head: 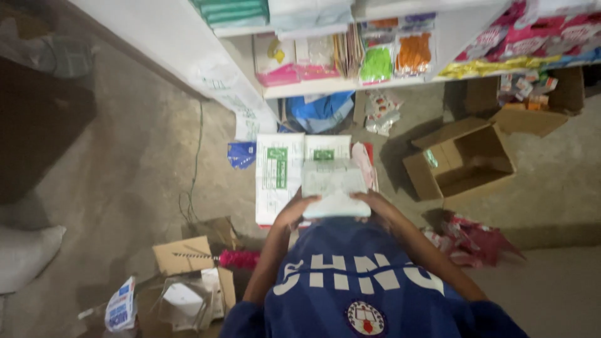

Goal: Restocking plastic bag packages from a box onto shelves in a storage area.

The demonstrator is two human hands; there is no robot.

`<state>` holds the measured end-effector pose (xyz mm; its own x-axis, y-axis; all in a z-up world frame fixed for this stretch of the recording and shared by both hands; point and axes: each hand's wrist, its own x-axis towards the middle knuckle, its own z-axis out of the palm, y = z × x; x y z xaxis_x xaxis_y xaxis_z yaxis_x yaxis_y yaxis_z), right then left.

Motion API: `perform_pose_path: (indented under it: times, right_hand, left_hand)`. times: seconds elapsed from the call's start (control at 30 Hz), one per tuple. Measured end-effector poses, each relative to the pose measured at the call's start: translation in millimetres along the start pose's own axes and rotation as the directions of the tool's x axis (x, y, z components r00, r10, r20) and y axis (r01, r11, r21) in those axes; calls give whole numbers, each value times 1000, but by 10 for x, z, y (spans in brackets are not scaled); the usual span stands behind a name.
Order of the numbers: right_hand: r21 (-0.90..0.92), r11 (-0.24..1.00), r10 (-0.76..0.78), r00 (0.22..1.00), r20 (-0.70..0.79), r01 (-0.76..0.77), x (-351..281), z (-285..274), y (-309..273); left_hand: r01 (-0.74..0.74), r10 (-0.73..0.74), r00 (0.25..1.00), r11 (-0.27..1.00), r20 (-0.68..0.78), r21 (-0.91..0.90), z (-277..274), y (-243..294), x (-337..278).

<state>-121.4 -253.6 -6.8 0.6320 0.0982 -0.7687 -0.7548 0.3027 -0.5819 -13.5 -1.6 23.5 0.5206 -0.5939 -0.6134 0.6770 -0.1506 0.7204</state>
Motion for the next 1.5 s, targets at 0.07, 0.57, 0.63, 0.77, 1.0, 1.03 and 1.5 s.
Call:
perform_pose_path:
  times: [0.07,0.57,0.63,0.77,1.0,1.03,1.5]
  right_hand:
    - [-54,998,-26,1000,-16,25,-75,25,-68]
    - [-154,684,-724,689,-27,713,-1160,703,-2555]
    - [-154,643,-762,646,-42,750,-974,675,-2699]
    - [-231,748,-661,733,-161,623,-553,633,-2901]
    - [-379,696,-699,696,-164,609,-368,526,-3054]
    - [-381,701,-694,700,-167,603,-370,536,-3086]
    - [-993,-9,-921,386,56,120,312,509,-3653]
  left_hand:
    - [-17,18,1000,1000,2,-10,93,179,-151]
    - [-718,733,679,655,33,236,335,2476,-676]
    - [-714,735,678,662,-9,227,319,2684,-492]
    - [-662,678,727,734,-107,152,-9,2615,424]
    - [-645,643,751,763,-150,39,-108,2481,944]
    - [-641,638,755,767,-151,34,-53,2550,893]
    - [-100,755,654,149,-48,984,163,3512,1085]
